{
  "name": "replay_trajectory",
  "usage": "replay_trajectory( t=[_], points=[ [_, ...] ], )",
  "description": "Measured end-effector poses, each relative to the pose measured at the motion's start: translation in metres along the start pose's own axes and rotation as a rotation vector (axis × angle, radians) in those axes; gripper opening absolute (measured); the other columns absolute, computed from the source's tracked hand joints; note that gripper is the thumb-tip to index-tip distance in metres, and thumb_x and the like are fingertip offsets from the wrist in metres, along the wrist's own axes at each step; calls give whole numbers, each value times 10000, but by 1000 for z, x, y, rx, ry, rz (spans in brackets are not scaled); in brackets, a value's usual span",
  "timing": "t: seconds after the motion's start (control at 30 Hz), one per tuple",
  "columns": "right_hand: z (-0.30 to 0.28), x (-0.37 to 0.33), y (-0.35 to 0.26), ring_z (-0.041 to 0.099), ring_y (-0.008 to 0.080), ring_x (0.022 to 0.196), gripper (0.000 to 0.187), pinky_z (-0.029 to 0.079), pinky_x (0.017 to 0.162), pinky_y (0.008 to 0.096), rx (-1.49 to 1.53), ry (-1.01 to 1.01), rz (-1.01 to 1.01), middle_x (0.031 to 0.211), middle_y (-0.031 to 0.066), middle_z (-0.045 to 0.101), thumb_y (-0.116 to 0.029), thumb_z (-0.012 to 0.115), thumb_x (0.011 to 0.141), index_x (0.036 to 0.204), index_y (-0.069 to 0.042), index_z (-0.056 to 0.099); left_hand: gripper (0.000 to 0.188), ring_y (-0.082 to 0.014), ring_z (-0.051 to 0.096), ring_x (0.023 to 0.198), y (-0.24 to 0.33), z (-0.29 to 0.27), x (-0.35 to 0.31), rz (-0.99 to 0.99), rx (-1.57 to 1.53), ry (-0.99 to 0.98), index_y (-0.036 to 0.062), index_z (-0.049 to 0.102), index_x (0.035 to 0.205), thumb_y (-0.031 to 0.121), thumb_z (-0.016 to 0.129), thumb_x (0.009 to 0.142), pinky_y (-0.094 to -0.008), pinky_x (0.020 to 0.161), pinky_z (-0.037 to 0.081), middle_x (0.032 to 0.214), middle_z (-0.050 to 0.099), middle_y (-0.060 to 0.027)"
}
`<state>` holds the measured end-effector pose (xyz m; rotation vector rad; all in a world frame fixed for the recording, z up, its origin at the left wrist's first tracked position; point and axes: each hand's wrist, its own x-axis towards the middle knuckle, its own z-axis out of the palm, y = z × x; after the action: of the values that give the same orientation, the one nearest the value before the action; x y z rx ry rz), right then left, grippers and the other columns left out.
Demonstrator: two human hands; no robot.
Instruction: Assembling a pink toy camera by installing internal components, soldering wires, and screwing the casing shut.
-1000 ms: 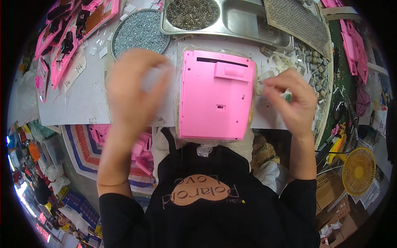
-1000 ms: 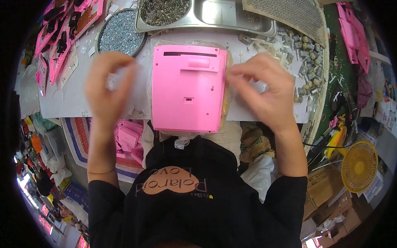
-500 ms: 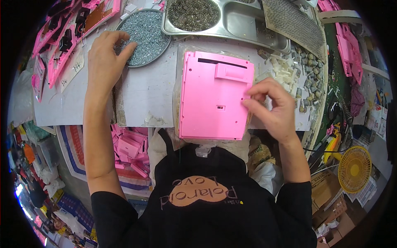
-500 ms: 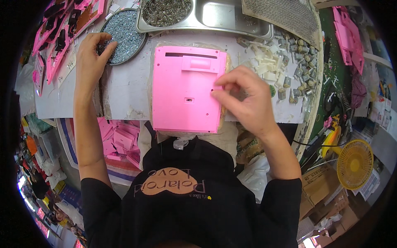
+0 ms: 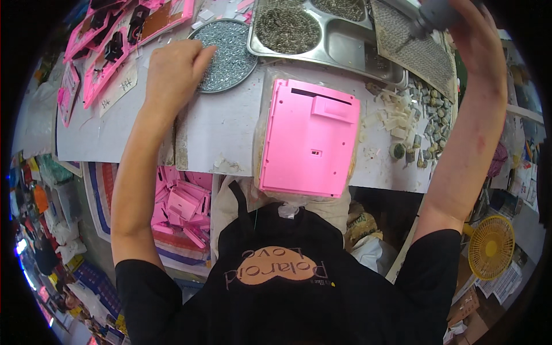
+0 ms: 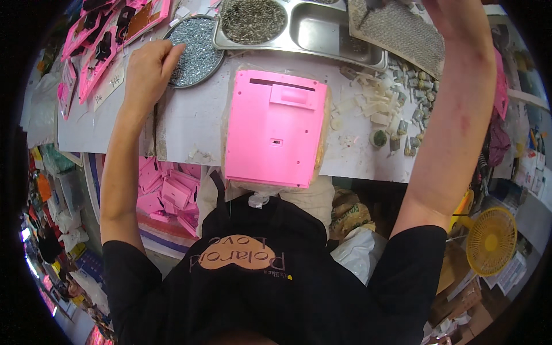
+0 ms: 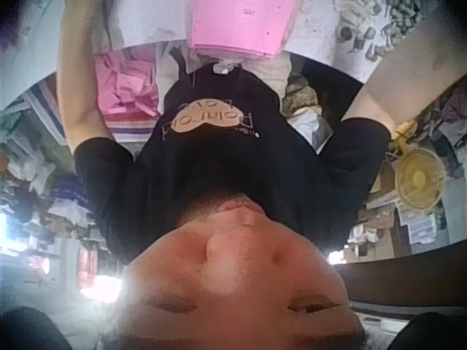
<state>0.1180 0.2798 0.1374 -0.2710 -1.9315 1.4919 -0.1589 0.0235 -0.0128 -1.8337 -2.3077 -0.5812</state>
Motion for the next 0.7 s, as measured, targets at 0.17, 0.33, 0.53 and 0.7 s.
replay_trajectory(
  t=[0.17, 0.33, 0.53, 0.7],
  points=[
    [25, -50, 4, 531, 159, 949, 471, 403, 956, 401, 453, -317, 46, 945, 26, 558, -242, 581, 942, 1359, -56, 469, 218, -278, 597, 884, 107, -19, -36, 311, -374, 76, 91, 601, 848, 144, 802, 782, -409, 849, 437, 888, 613, -65],
    [93, -111, -17, 466, 71, 557, 312, 412, 626, 270, 508, -198, -32, 622, -87, 492, -336, 601, 991, 1225, -153, 502, 232, -212, 621, 795, 146, -27, -53, 241, -693, 6, 95, 661, 902, 49, 815, 735, -386, 805, 410, 916, 695, -23],
    [106, -113, -19, 458, 68, 489, 322, 395, 547, 265, 496, -156, -73, 615, -80, 522, -381, 655, 985, 1174, -169, 505, 237, -208, 627, 793, 150, -22, -59, 184, -791, 54, 97, 687, 903, 13, 807, 717, -378, 795, 408, 917, 717, -21],
    [115, -117, -16, 456, 69, 489, 303, 392, 540, 268, 487, -86, -64, 617, -75, 518, -365, 657, 984, 1151, -159, 510, 247, -211, 632, 811, 149, -23, -56, 185, -716, 67, 103, 685, 911, 42, 818, 712, -404, 813, 414, 908, 701, -15]
  ],
)
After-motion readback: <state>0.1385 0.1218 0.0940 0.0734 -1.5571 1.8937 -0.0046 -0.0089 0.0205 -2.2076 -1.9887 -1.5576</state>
